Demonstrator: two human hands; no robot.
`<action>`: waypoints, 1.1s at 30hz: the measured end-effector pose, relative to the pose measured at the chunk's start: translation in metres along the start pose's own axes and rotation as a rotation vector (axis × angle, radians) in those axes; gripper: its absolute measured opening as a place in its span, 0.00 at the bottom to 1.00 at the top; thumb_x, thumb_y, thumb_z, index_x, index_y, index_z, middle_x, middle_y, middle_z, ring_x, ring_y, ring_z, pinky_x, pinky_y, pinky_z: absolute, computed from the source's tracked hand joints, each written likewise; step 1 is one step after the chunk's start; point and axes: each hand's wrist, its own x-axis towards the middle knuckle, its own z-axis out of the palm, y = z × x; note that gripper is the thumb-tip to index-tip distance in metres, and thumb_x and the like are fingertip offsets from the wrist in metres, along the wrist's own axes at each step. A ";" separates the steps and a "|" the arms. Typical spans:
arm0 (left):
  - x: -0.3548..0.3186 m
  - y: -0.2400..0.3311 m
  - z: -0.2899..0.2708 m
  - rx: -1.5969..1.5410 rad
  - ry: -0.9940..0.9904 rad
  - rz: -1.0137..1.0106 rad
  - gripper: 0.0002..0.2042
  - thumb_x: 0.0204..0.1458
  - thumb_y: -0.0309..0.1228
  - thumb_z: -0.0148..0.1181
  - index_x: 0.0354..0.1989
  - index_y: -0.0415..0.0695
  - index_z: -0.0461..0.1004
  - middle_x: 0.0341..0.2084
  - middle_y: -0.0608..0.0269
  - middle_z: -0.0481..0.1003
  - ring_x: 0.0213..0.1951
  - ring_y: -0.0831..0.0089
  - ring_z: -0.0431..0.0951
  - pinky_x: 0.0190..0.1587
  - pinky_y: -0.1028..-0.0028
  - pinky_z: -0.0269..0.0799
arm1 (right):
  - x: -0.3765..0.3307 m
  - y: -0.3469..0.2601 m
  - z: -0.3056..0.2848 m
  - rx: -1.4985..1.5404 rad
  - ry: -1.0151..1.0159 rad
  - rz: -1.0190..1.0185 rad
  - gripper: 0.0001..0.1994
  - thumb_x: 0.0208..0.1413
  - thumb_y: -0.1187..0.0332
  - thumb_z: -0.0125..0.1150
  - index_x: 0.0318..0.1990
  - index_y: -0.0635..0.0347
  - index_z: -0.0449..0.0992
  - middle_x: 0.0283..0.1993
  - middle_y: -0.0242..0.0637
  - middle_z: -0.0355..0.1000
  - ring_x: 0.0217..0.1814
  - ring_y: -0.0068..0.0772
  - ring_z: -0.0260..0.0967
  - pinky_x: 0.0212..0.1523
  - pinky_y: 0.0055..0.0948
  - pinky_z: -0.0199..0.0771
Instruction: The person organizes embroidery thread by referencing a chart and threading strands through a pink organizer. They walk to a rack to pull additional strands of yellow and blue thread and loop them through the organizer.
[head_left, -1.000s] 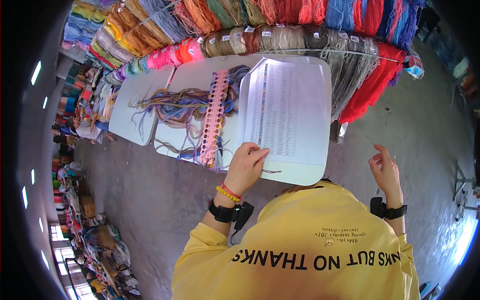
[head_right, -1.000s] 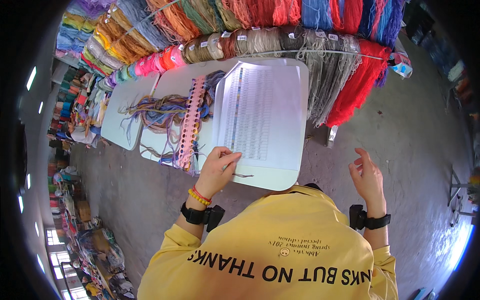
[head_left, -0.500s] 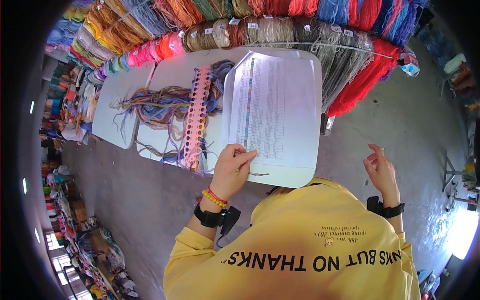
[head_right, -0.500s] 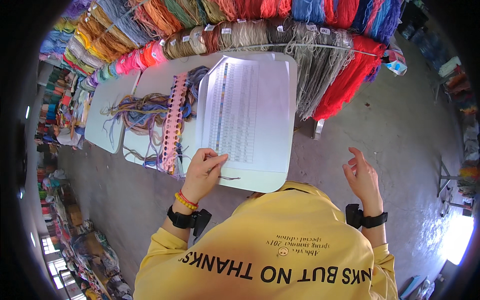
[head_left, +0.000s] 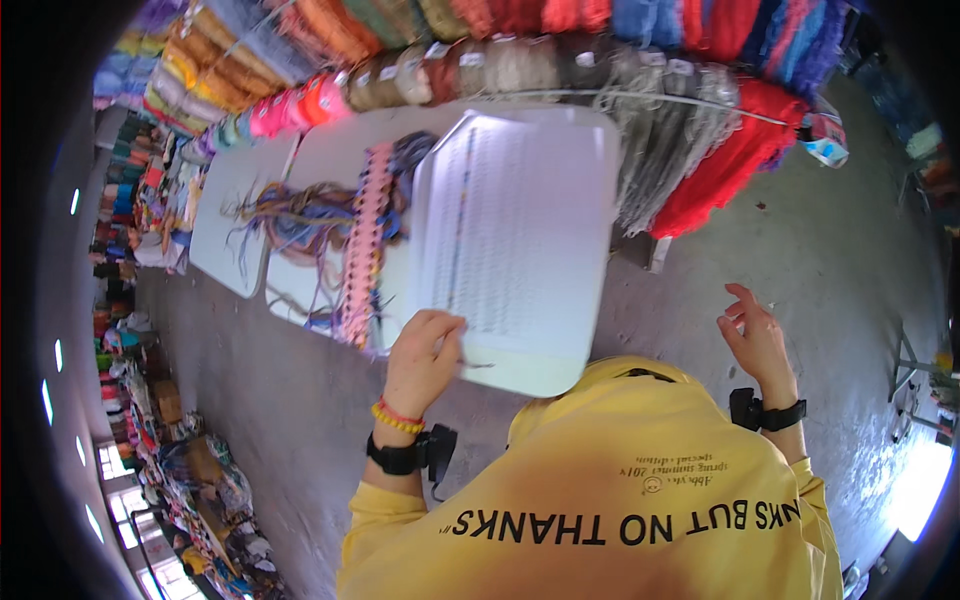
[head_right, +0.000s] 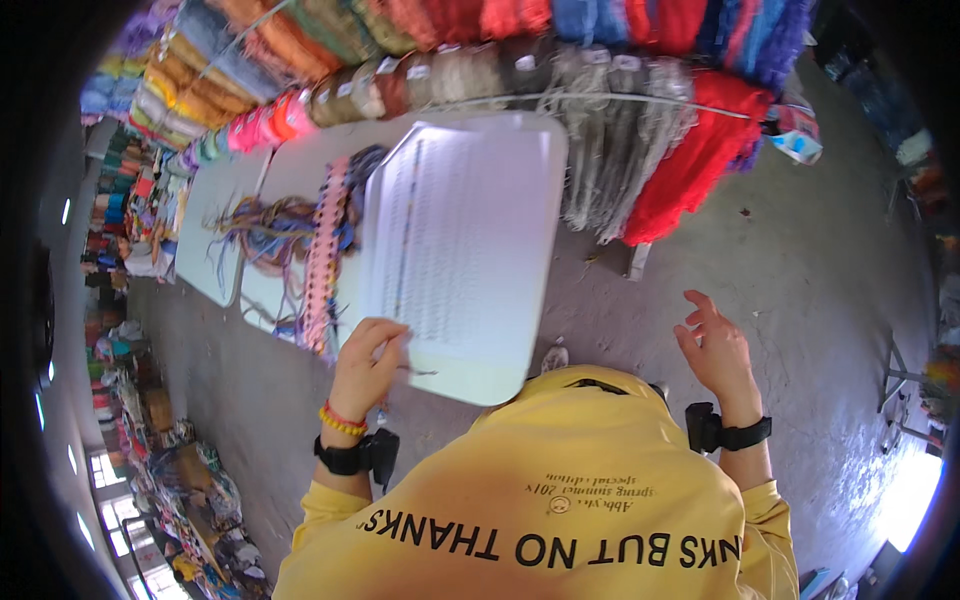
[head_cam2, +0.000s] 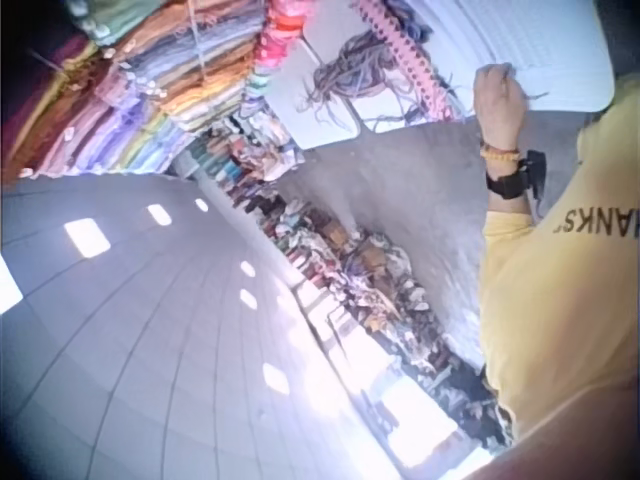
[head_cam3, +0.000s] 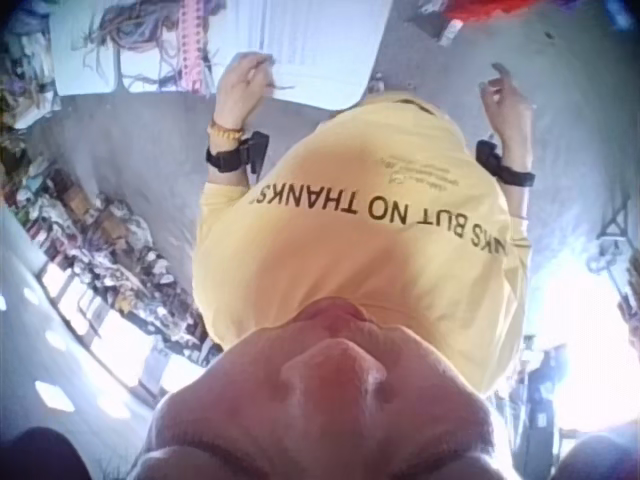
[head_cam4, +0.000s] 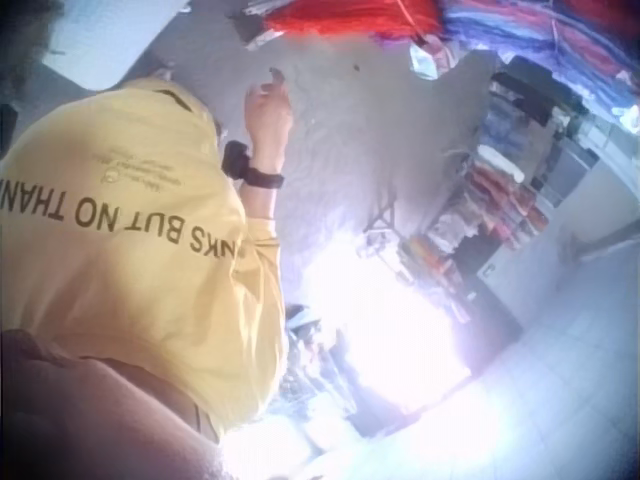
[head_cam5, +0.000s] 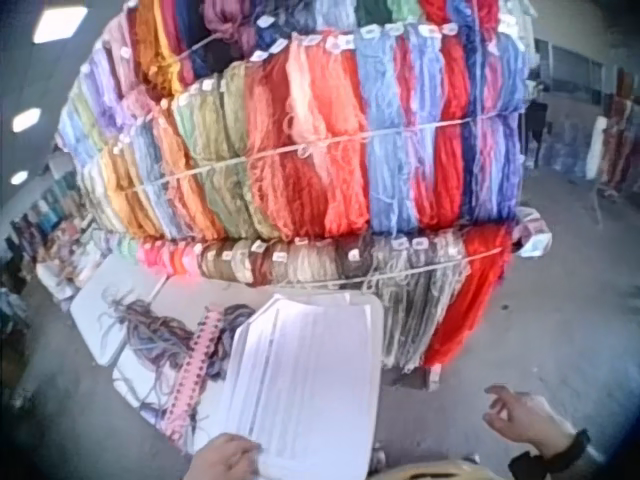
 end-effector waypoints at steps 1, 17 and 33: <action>0.005 0.012 0.003 -0.010 -0.005 0.023 0.06 0.42 0.21 0.50 0.30 0.40 0.73 0.26 0.56 0.70 0.29 0.63 0.71 0.33 0.72 0.67 | 0.002 0.012 -0.005 -0.004 0.021 0.014 0.21 0.44 0.66 0.55 0.49 0.52 0.61 0.31 0.37 0.69 0.31 0.35 0.69 0.32 0.32 0.68; 0.147 0.330 0.214 -0.344 -0.062 0.348 0.06 0.47 0.22 0.51 0.34 0.36 0.71 0.25 0.57 0.72 0.28 0.72 0.73 0.31 0.79 0.67 | -0.003 0.304 -0.214 0.192 0.285 0.230 0.18 0.43 0.68 0.55 0.45 0.58 0.65 0.29 0.38 0.70 0.29 0.33 0.68 0.33 0.29 0.68; 0.348 0.461 0.432 -1.089 -0.399 -0.038 0.08 0.51 0.25 0.49 0.37 0.34 0.70 0.25 0.63 0.71 0.29 0.80 0.70 0.34 0.82 0.67 | 0.215 0.407 -0.325 0.381 -0.037 -0.117 0.15 0.44 0.68 0.55 0.42 0.60 0.70 0.31 0.39 0.71 0.32 0.27 0.69 0.36 0.24 0.68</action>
